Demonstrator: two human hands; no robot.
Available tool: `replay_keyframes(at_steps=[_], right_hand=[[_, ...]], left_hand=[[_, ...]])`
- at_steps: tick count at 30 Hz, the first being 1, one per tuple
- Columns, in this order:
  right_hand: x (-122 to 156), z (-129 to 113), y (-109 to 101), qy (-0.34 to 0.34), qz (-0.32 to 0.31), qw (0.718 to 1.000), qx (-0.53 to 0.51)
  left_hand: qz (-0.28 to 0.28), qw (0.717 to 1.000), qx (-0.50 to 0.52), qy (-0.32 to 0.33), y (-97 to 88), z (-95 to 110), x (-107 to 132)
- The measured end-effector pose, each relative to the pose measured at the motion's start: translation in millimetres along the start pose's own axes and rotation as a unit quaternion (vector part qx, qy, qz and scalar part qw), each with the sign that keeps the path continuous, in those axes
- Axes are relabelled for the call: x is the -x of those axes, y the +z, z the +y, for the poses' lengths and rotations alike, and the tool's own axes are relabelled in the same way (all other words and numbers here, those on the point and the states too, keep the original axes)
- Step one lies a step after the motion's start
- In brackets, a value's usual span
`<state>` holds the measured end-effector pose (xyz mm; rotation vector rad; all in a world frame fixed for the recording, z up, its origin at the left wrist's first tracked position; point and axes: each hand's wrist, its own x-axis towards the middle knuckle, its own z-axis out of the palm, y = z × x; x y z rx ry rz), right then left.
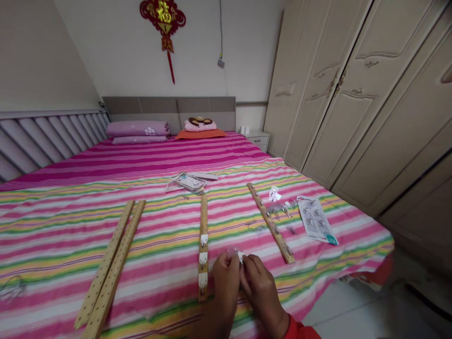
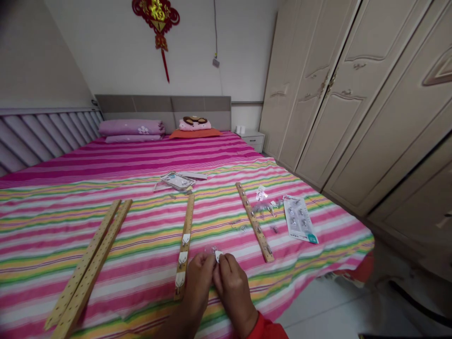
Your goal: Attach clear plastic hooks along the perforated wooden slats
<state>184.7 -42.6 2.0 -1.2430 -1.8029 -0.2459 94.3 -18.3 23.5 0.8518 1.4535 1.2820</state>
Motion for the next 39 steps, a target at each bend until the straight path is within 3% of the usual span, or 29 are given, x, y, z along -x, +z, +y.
replay_keyframes(at_steps=[4, 9, 13, 20, 25, 29, 32, 36, 39], right_hand=[[-4, 1, 2, -0.015, -0.003, 1.000, 0.002], [-13, 3, 0, -0.068, -0.067, 0.995, 0.019], [-22, 6, 0, -0.108, -0.068, 0.991, 0.048], [-29, 6, 4, -0.121, -0.061, 0.988, 0.069], [-27, 6, 8, -0.095, -0.061, 0.992, 0.049], [-32, 4, 5, -0.023, -0.046, 0.998, -0.030], [-39, 3, -2, 0.087, -0.036, 0.981, -0.170], [-45, 1, -8, 0.264, -0.028, 0.895, -0.359], [-44, 2, -10, 0.351, -0.007, 0.830, -0.434]], left_hand=[[0.002, 1.000, -0.003, 0.011, -4.0, -1, -5], [-0.001, 1.000, 0.005, 0.014, -9.1, 4, -8], [-0.001, 0.999, 0.033, 0.004, -8.6, 13, -7], [0.007, 0.996, 0.089, -0.017, -5.5, 17, -8], [-0.030, 0.984, 0.173, -0.040, -3.8, 9, -12], [-0.046, 0.971, 0.229, -0.058, -3.9, 9, -11], [-0.061, 0.968, 0.236, -0.056, -6.3, 14, -11], [-0.048, 0.970, 0.232, -0.046, -8.6, 20, -11], [-0.054, 0.967, 0.241, -0.059, -8.1, 24, -7]])
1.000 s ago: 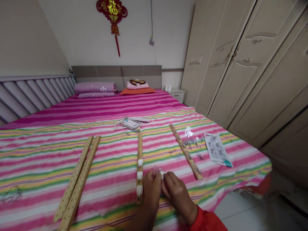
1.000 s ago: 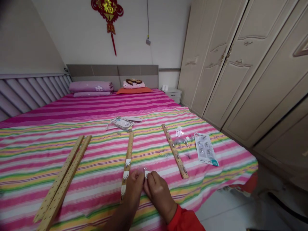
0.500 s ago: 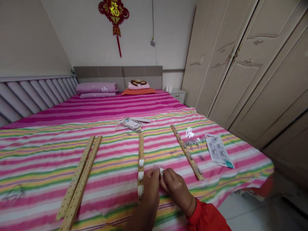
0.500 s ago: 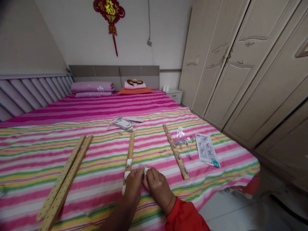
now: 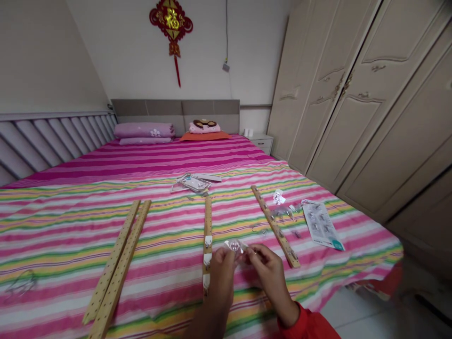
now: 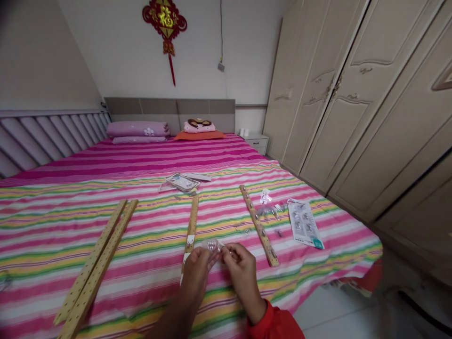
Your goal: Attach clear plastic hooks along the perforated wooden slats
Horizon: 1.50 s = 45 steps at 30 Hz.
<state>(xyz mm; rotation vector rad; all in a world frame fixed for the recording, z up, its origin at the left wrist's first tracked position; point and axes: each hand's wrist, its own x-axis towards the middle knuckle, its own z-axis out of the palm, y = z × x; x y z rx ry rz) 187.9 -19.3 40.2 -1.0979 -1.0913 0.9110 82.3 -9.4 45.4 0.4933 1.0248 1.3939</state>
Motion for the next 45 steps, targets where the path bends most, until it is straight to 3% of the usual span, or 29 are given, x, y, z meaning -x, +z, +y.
replay_keyframes(at_steps=[6, 12, 14, 18, 21, 23, 25, 28, 32, 35, 38, 41, 45], right_hand=[[-2, 9, -2, 0.113, 0.051, 0.987, -0.097], [-11, 9, -12, 0.193, 0.132, 0.946, -0.224], [-12, 4, -16, 0.202, 0.123, 0.948, -0.215], [-3, -1, -15, 0.187, 0.035, 0.973, -0.135], [7, 4, -9, 0.121, 0.011, 0.991, -0.046], [11, 7, -7, 0.027, -0.002, 0.999, 0.044], [14, 8, -8, -0.093, -0.028, 0.983, 0.154], [16, 5, -10, -0.227, -0.045, 0.936, 0.265], [18, 6, -9, -0.295, -0.020, 0.914, 0.277], [17, 10, -7, -0.238, 0.045, 0.947, 0.209], [9, 10, -13, -0.065, 0.109, 0.991, 0.046], [-5, 3, -30, 0.077, 0.178, 0.971, -0.137], [-16, -6, -60, 0.140, 0.237, 0.923, -0.269]], left_hand=[[-0.026, 0.999, 0.028, -0.019, 5.9, 6, 7], [-0.015, 0.999, 0.031, -0.031, 2.3, 5, 1], [-0.006, 1.000, -0.004, -0.023, -0.3, 2, -3], [0.017, 0.985, -0.162, 0.053, -3.5, -4, -7], [0.033, 0.963, -0.250, 0.095, -3.2, -5, -6], [0.029, 0.963, -0.254, 0.085, -1.7, -4, -5], [0.024, 0.968, -0.242, 0.062, 0.7, -1, -3], [0.017, 0.970, -0.239, 0.052, 4.4, 1, -1], [0.006, 0.965, -0.255, 0.056, 7.5, -2, 2], [-0.016, 0.969, -0.242, 0.049, 8.7, -6, 1], [-0.042, 0.976, -0.211, 0.035, 8.7, -9, -2], [-0.027, 0.982, -0.183, 0.020, 6.3, -9, -7], [-0.063, 0.981, -0.183, -0.011, 6.4, -6, -15]])
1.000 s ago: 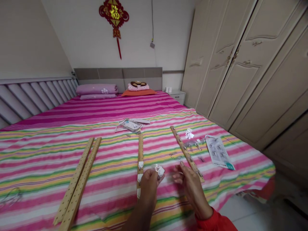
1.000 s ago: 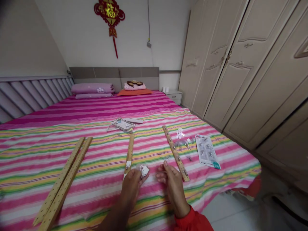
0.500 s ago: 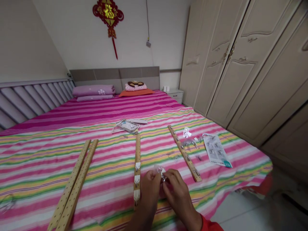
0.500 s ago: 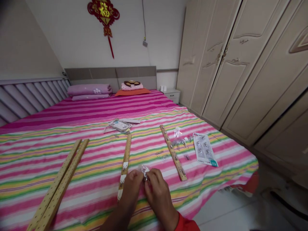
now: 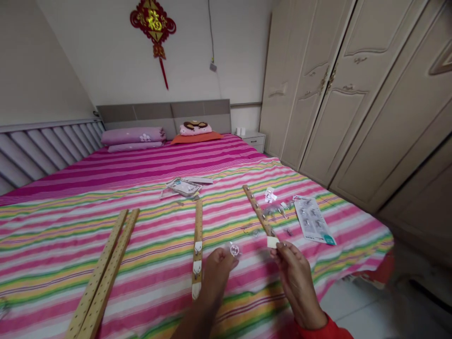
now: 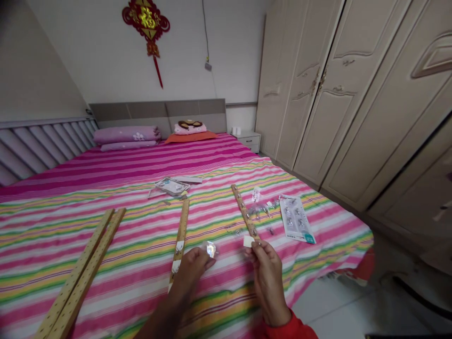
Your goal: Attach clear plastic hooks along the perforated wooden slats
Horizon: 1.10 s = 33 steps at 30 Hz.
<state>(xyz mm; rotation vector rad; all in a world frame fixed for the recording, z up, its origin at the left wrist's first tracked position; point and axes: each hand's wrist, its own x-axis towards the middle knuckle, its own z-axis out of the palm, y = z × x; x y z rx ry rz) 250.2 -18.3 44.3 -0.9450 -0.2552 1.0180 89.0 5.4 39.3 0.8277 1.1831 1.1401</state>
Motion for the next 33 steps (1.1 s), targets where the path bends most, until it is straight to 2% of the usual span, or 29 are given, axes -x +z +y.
replay_keyframes(at_steps=[4, 7, 12, 17, 21, 29, 33], right_hand=[[-6, -12, -16, 0.017, -0.029, 0.999, -0.001], [-7, -15, -25, 0.004, -0.047, 0.999, 0.018], [-7, -21, -31, -0.010, -0.039, 0.998, 0.045], [-8, -21, -32, -0.012, -0.034, 0.997, 0.073], [-10, -16, -31, -0.005, -0.042, 0.996, 0.080], [-15, -4, -28, 0.035, -0.061, 0.996, 0.063], [-16, 3, -27, 0.059, -0.049, 0.996, 0.049]], left_hand=[[-0.108, 0.991, -0.073, 0.019, 12.7, 10, -13], [-0.183, 0.964, -0.186, 0.057, 26.6, 18, -27], [-0.227, 0.932, -0.278, 0.052, 39.3, 16, -50], [-0.221, 0.907, -0.357, 0.019, 46.8, 6, -66], [-0.196, 0.902, -0.385, 0.001, 52.6, 4, -72], [-0.165, 0.931, -0.321, -0.054, 56.2, -3, -67], [-0.143, 0.944, -0.285, -0.080, 57.8, -6, -65]])
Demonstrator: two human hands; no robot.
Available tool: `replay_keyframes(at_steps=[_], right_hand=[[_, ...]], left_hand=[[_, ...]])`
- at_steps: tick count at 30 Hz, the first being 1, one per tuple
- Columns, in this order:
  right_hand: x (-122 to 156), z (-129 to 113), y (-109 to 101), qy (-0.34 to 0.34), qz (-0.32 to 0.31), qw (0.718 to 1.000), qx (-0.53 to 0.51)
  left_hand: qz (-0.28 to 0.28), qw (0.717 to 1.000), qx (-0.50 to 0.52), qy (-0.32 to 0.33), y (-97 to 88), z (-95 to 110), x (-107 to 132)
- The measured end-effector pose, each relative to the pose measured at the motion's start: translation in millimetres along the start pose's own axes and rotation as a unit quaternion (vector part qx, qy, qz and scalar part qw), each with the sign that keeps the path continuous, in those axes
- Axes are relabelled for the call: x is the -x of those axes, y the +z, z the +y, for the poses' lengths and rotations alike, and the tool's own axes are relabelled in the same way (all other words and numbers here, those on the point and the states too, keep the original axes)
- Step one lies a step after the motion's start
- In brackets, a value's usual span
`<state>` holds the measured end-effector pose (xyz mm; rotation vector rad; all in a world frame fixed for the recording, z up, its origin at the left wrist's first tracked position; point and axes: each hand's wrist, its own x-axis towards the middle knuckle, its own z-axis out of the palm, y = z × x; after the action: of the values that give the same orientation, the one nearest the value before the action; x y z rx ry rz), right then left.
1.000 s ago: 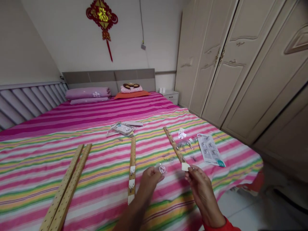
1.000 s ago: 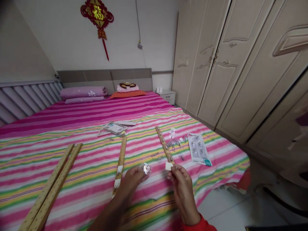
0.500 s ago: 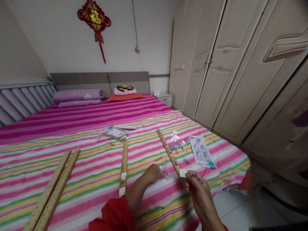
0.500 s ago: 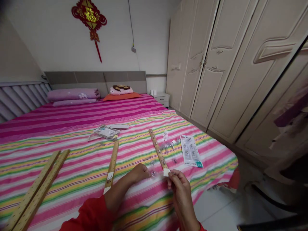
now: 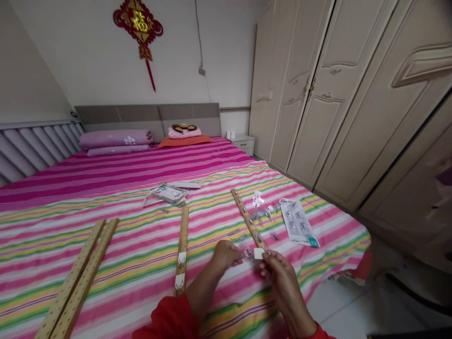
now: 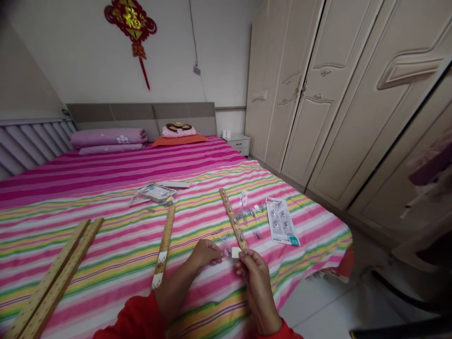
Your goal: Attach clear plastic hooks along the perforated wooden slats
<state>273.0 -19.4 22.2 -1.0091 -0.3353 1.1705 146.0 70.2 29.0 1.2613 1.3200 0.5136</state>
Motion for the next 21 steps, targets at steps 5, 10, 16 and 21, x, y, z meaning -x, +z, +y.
replay_keyframes(at_steps=[5, 10, 16, 21], right_hand=[[-1, 7, 0, 0.021, 0.000, 1.000, -0.007], [0, 11, -4, 0.021, 0.002, 1.000, 0.003], [0, 9, -7, 0.012, -0.008, 1.000, 0.016], [0, 6, -9, 0.005, -0.009, 1.000, 0.015]], left_hand=[[0.007, 0.999, 0.037, -0.022, 4.0, -2, 0], [0.006, 0.998, 0.053, -0.028, 9.5, -2, -1], [0.001, 0.999, 0.043, -0.026, 15.9, 2, -1], [0.026, 0.999, 0.034, -0.014, 17.8, 2, -4]])
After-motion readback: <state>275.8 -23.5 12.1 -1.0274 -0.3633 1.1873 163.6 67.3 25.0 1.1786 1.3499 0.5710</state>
